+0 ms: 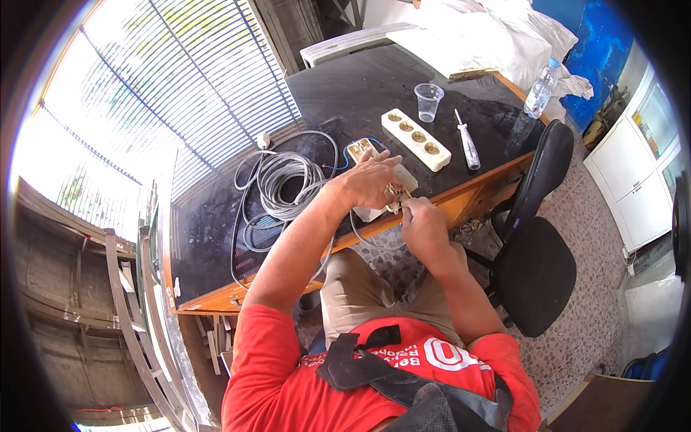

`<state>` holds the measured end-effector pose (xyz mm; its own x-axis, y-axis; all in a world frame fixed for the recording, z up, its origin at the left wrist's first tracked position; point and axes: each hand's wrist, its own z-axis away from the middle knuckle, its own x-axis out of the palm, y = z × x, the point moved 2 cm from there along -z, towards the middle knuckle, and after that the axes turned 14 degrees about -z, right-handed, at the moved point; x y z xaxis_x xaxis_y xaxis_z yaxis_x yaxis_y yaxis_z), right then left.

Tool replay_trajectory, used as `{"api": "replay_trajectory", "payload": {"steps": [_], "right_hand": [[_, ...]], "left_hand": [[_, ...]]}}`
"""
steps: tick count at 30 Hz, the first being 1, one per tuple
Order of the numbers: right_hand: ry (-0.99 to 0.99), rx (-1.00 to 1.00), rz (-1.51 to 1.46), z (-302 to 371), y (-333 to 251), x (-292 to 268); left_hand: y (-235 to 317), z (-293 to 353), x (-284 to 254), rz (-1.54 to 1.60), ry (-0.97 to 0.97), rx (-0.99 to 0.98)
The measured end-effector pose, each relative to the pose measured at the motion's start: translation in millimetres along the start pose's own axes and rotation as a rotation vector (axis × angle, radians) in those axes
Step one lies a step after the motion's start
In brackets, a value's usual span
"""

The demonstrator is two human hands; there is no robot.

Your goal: The person prepares an extension cord for assembly by manipulating the wire ends by hand and then inserting the wires into the internal terminals of an open power strip housing using a small screwdriver to secure them.

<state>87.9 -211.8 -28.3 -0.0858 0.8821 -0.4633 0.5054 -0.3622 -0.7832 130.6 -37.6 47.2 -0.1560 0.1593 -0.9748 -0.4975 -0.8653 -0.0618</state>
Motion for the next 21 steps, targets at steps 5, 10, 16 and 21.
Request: {"api": "replay_trajectory", "payload": {"steps": [5, 10, 16, 21], "right_hand": [[0.009, -0.029, -0.118, 1.2, 0.0, -3.8], [-0.008, 0.007, -0.281, 4.2, 6.5, -11.1], [-0.038, 0.555, -0.644, -1.1, 12.8, -11.1], [0.053, 0.093, -0.375, 1.5, 14.3, 1.7]], "left_hand": [[0.8, -0.6, -1.6, -0.007, -0.005, -0.004], [-3.5, -1.5, 1.3, 0.044, -0.017, 0.003], [-2.8, 4.6, 2.4, 0.108, 0.007, 0.003], [-6.5, 1.4, 6.3, 0.079, 0.023, 0.026]]}}
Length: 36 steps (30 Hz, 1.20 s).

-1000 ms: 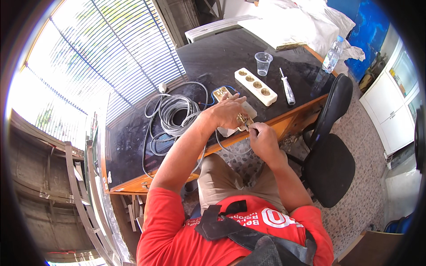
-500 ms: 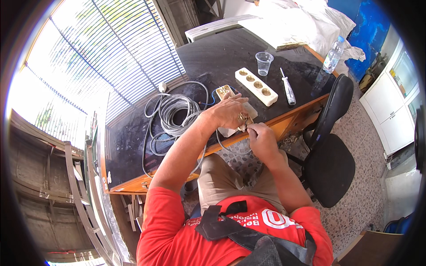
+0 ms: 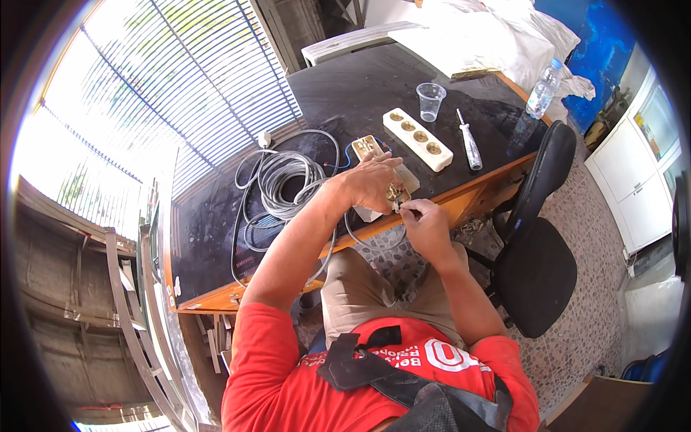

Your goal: The person prepares an extension cord for assembly by manipulating the wire ends by hand and then inserting the wires into the internal terminals of an open power strip housing using a small screwdriver to secure them.

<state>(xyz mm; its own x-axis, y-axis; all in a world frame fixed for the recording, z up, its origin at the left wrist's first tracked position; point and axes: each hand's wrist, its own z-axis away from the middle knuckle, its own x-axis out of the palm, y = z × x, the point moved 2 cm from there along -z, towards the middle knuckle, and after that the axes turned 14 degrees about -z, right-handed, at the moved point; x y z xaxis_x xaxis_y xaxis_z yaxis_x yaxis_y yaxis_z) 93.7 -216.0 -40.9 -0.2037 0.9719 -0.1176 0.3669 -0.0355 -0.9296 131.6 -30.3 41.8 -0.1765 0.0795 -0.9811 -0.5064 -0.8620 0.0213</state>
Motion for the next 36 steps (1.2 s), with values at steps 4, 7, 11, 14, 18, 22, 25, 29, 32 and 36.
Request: {"api": "replay_trajectory", "payload": {"steps": [4, 7, 11, 14, 18, 22, 25, 29, 32, 36], "right_hand": [[-0.016, -0.143, 0.118, 3.0, -5.2, 8.0], [-0.077, -0.092, 0.103, -2.1, -3.8, -0.2], [-0.144, -0.055, 0.026, -6.0, 1.3, -6.5], [-0.204, -0.177, 0.154, -15.0, -8.6, -15.7], [-0.23, -0.233, 0.24, -22.0, -12.1, -17.0], [-0.265, -0.294, 0.247, -28.8, -9.2, -17.3], [-0.275, -0.255, 0.209, -31.3, -11.7, -16.6], [-0.389, -0.418, 0.358, -36.1, -13.9, -21.2], [-0.458, -0.442, 0.429, -40.2, -16.0, -22.6], [-0.525, -0.393, 0.51, -46.2, -17.6, -21.5]], "left_hand": [[-4.9, 0.6, 8.5, 0.048, 0.018, 0.0], [1.2, 5.9, 2.0, 0.044, 0.062, -0.005], [8.4, 13.2, 3.6, -0.038, 0.153, -0.024], [11.0, 16.0, 9.1, -0.044, 0.199, -0.04], [6.4, 16.3, 15.8, 0.029, 0.231, -0.03], [5.5, 15.9, 15.3, 0.025, 0.213, -0.026], [4.7, 15.2, 14.6, 0.035, 0.187, -0.033], [7.5, 15.4, 10.0, 0.049, 0.163, -0.033], [8.1, 16.7, 7.6, 0.046, 0.169, -0.022], [8.0, 16.2, 7.4, 0.06, 0.164, -0.022]]}}
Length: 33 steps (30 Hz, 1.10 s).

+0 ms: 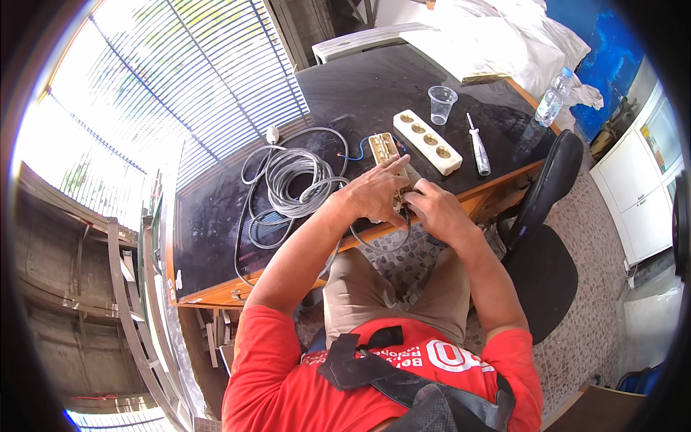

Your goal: The person prepares an extension cord for assembly by manipulating the wire ends by hand and then inserting the wires into the internal terminals of an open power strip housing using a small screwdriver to secure them.

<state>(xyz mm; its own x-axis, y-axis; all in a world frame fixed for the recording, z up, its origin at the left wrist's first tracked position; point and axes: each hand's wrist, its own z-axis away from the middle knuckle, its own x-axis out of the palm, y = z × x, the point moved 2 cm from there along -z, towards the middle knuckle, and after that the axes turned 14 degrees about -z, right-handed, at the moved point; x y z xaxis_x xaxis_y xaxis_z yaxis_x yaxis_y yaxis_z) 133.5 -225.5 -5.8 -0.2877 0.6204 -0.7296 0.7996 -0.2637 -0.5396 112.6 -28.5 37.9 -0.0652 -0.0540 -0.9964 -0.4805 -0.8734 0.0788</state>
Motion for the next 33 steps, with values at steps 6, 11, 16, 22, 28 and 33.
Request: {"api": "replay_trajectory", "payload": {"steps": [6, 11, 16, 22, 28, 33], "right_hand": [[-0.004, 0.0, -0.036, -1.2, 2.1, -0.2], [-0.014, 0.009, -0.044, -3.0, 2.5, 1.4], [0.032, 0.013, -0.081, 0.1, 4.2, 7.2], [0.152, 0.101, -0.058, 3.6, -17.2, 39.0], [0.279, 0.108, -0.161, 2.2, -25.8, 49.2], [0.247, 0.116, -0.256, 2.8, -23.0, 39.5]], "left_hand": [[1.3, 11.0, 3.6, 0.003, 0.084, -0.02], [17.6, 41.4, 4.1, 0.041, 0.353, -0.138], [55.6, 73.1, 28.0, -0.011, 0.44, -0.463], [68.0, 84.2, 42.2, -0.027, 0.511, -0.55], [69.1, 86.6, 52.5, 0.014, 0.497, -0.574], [70.6, 81.6, 57.0, 0.071, 0.578, -0.574]]}}
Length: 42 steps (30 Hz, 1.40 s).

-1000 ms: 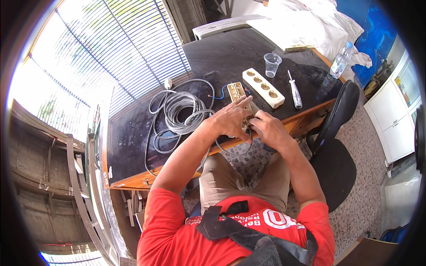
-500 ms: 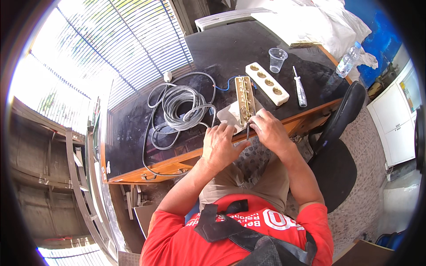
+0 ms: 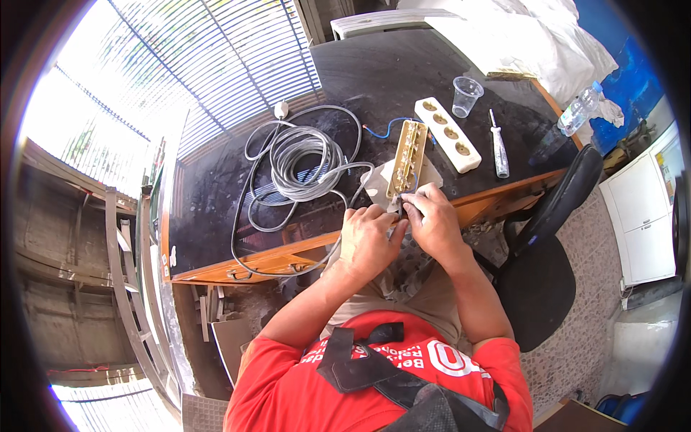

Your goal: The person prepares an extension cord for assembly by manipulating the wire ends by hand and then inserting the wires into the internal terminals of an open power strip housing using a small screwdriver to secure them.

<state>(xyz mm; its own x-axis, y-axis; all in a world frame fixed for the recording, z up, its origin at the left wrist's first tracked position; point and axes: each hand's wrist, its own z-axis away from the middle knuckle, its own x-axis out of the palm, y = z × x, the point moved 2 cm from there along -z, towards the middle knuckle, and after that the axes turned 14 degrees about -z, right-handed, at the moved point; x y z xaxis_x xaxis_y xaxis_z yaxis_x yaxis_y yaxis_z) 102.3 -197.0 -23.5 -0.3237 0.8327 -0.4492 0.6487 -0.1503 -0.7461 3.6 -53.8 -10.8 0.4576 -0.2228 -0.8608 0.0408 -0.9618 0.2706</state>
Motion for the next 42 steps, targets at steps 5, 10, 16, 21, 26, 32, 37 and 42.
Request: {"api": "replay_trajectory", "payload": {"steps": [5, 10, 16, 21, 26, 32, 37, 42], "right_hand": [[-0.042, 0.0, -0.015, -2.1, 0.6, -3.2], [-0.064, 0.034, 0.0, 0.0, -7.1, -7.1], [-0.078, 0.058, 0.015, 3.1, -4.1, -6.7], [-0.099, 0.017, 0.019, 4.0, -5.4, -10.4], [-0.03, 0.019, -0.001, 11.4, 0.0, -5.2], [0.127, -0.032, 0.045, 18.1, 6.7, 6.0], [0.19, -0.051, 0.091, 19.5, 6.5, 16.4], [0.25, -0.078, 0.028, 19.7, 8.7, 17.9]], "left_hand": [[-18.7, -9.5, 4.8, 0.105, 0.076, 0.002], [-24.1, -28.1, -1.4, 0.09, -0.035, 0.181], [-35.7, -49.6, -7.1, -0.005, -0.122, 0.479], [-40.2, -53.5, -6.6, 0.042, -0.105, 0.528], [-47.5, -52.5, 4.9, 0.144, -0.072, 0.508], [-39.9, -54.0, 8.3, 0.027, 0.065, 0.657], [-38.4, -49.2, 11.0, 0.05, 0.061, 0.547], [-37.7, -45.2, 12.0, 0.063, 0.024, 0.43]]}}
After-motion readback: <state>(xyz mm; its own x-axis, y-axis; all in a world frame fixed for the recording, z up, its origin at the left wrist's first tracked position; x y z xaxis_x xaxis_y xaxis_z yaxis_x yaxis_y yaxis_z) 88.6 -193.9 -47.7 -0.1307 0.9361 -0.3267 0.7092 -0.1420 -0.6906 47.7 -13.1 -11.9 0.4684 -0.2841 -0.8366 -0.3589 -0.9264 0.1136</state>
